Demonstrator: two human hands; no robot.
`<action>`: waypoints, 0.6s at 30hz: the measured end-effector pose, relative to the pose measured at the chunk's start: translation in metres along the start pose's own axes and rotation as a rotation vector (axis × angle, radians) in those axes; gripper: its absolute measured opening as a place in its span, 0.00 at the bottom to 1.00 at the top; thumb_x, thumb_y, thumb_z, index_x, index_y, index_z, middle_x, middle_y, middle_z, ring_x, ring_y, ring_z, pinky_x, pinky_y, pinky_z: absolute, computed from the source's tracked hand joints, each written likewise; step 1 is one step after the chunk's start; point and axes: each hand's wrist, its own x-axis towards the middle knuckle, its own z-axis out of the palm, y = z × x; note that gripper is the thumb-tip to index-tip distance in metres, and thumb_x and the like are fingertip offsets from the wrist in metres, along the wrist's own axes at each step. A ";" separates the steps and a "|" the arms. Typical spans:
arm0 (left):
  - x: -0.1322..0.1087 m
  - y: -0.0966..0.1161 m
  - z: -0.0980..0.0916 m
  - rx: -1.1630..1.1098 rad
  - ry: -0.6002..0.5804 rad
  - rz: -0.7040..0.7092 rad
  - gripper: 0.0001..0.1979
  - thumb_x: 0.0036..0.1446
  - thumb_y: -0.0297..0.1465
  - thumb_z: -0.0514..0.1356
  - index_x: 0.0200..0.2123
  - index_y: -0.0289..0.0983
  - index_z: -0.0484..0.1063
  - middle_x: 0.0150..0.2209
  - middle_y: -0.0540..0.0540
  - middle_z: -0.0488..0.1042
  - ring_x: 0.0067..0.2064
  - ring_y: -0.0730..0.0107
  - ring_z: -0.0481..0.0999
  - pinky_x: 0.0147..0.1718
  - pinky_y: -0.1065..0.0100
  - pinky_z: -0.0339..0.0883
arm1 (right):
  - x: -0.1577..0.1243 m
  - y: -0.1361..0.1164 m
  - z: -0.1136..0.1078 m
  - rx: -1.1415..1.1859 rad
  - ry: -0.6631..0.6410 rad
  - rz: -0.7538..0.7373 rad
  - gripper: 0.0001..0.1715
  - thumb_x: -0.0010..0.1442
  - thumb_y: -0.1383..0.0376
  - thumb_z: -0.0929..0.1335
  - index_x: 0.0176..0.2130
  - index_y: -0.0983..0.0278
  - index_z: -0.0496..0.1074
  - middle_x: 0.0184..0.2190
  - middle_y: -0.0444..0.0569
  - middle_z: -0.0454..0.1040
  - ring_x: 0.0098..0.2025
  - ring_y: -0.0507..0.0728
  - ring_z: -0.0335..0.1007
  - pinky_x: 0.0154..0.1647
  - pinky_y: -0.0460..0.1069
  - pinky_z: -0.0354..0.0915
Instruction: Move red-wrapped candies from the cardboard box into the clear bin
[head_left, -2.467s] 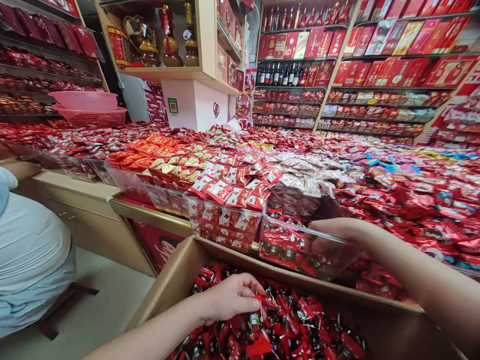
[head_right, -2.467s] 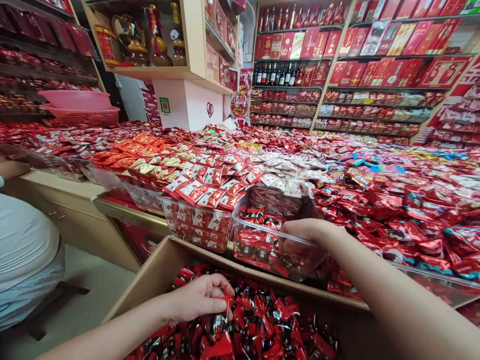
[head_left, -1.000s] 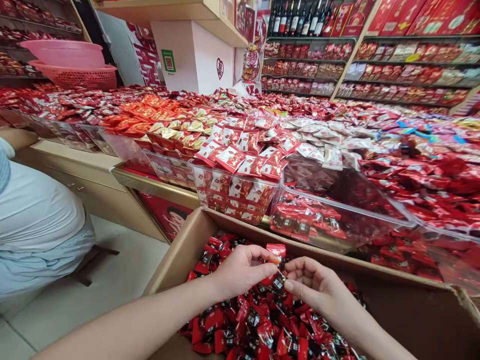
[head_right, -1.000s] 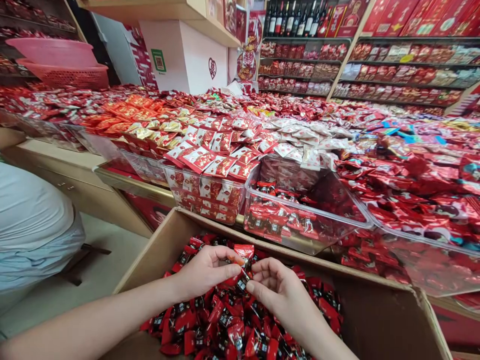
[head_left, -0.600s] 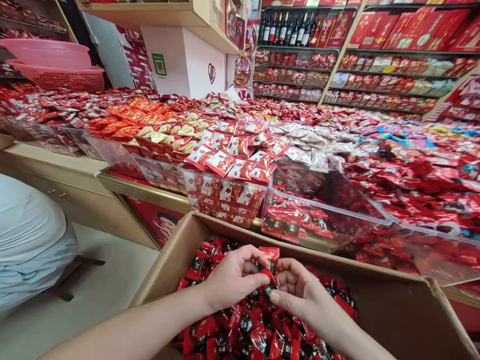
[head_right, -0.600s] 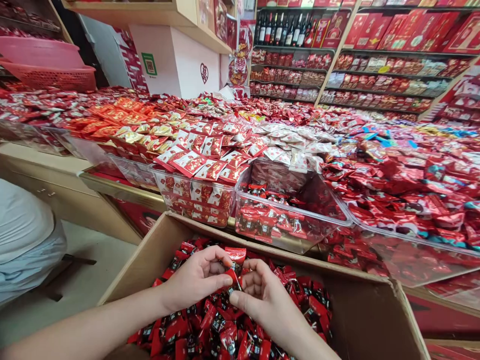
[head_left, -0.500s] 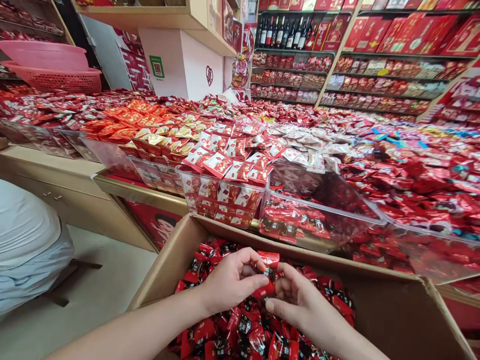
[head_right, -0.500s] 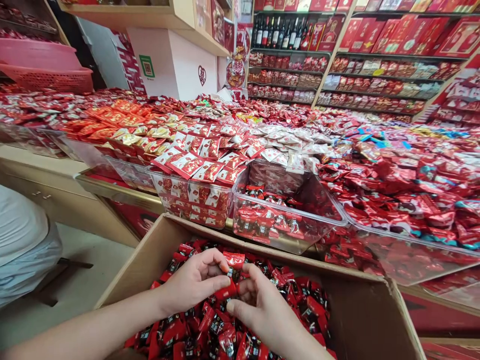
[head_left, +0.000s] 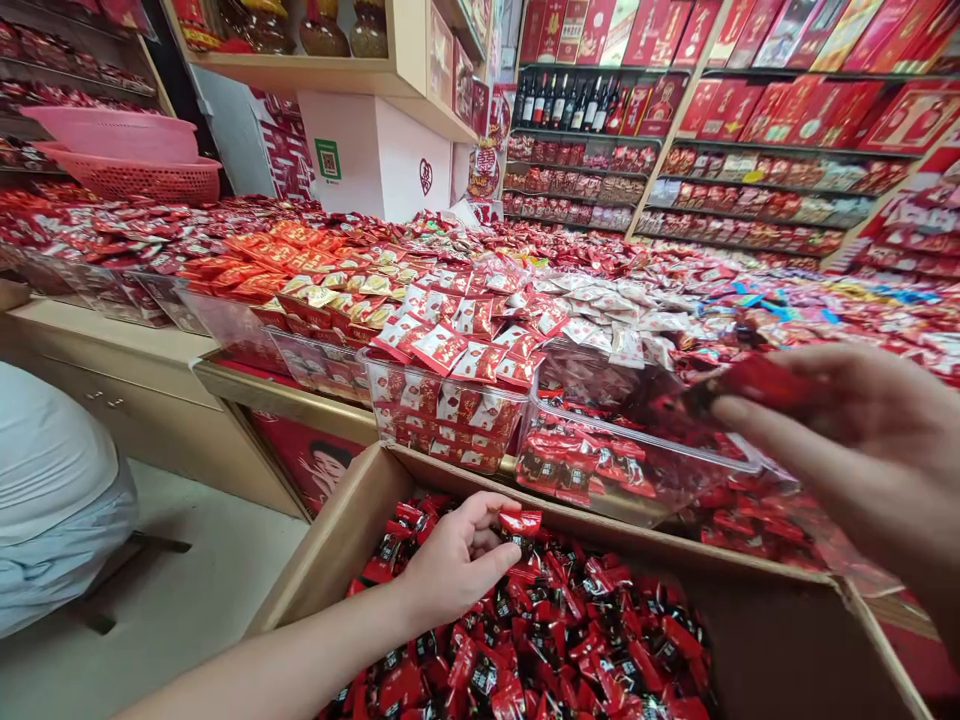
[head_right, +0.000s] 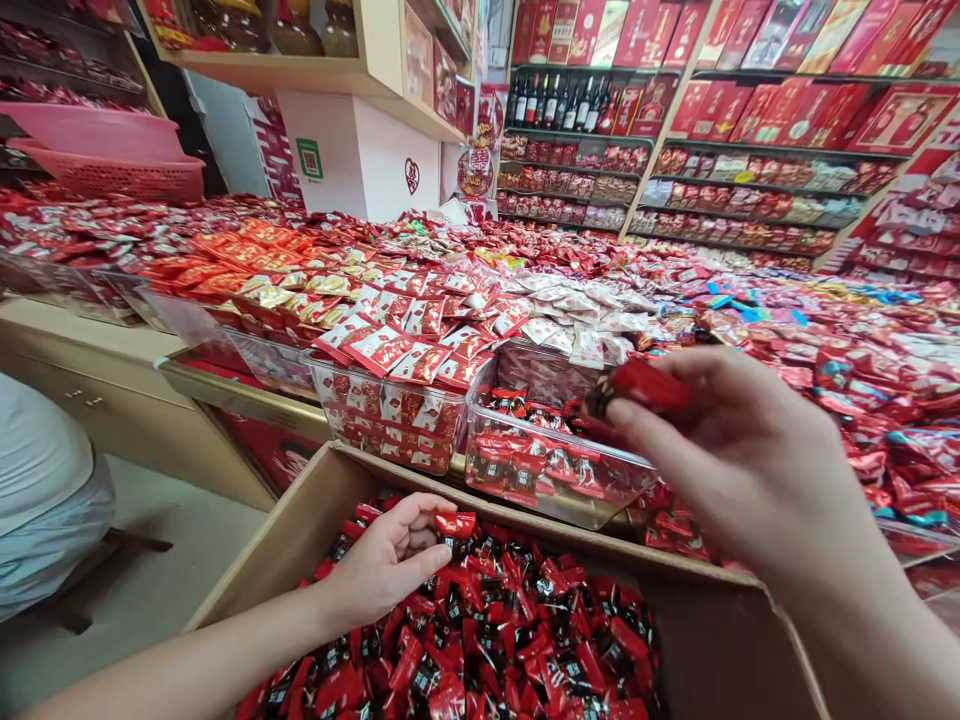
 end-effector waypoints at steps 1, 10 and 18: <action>0.000 -0.002 0.000 0.006 -0.001 -0.005 0.13 0.50 0.28 0.54 0.41 0.39 0.58 0.35 0.49 0.67 0.35 0.75 0.66 0.36 0.71 0.59 | 0.016 0.007 -0.001 -0.091 -0.069 -0.018 0.12 0.44 0.58 0.67 0.31 0.58 0.64 0.23 0.42 0.68 0.24 0.51 0.64 0.22 0.46 0.61; 0.002 -0.003 -0.003 0.158 0.055 -0.036 0.09 0.47 0.29 0.56 0.34 0.36 0.61 0.26 0.54 0.64 0.26 0.80 0.60 0.27 0.75 0.57 | 0.074 0.073 0.043 -0.361 -1.100 0.252 0.09 0.41 0.61 0.68 0.22 0.65 0.68 0.19 0.42 0.70 0.22 0.50 0.64 0.21 0.43 0.59; -0.004 0.008 -0.001 0.239 0.002 0.116 0.08 0.46 0.28 0.57 0.33 0.36 0.62 0.35 0.47 0.68 0.33 0.74 0.68 0.31 0.72 0.63 | 0.068 0.083 0.050 -0.206 -1.301 0.534 0.15 0.37 0.58 0.71 0.25 0.65 0.67 0.17 0.41 0.69 0.20 0.49 0.65 0.19 0.41 0.62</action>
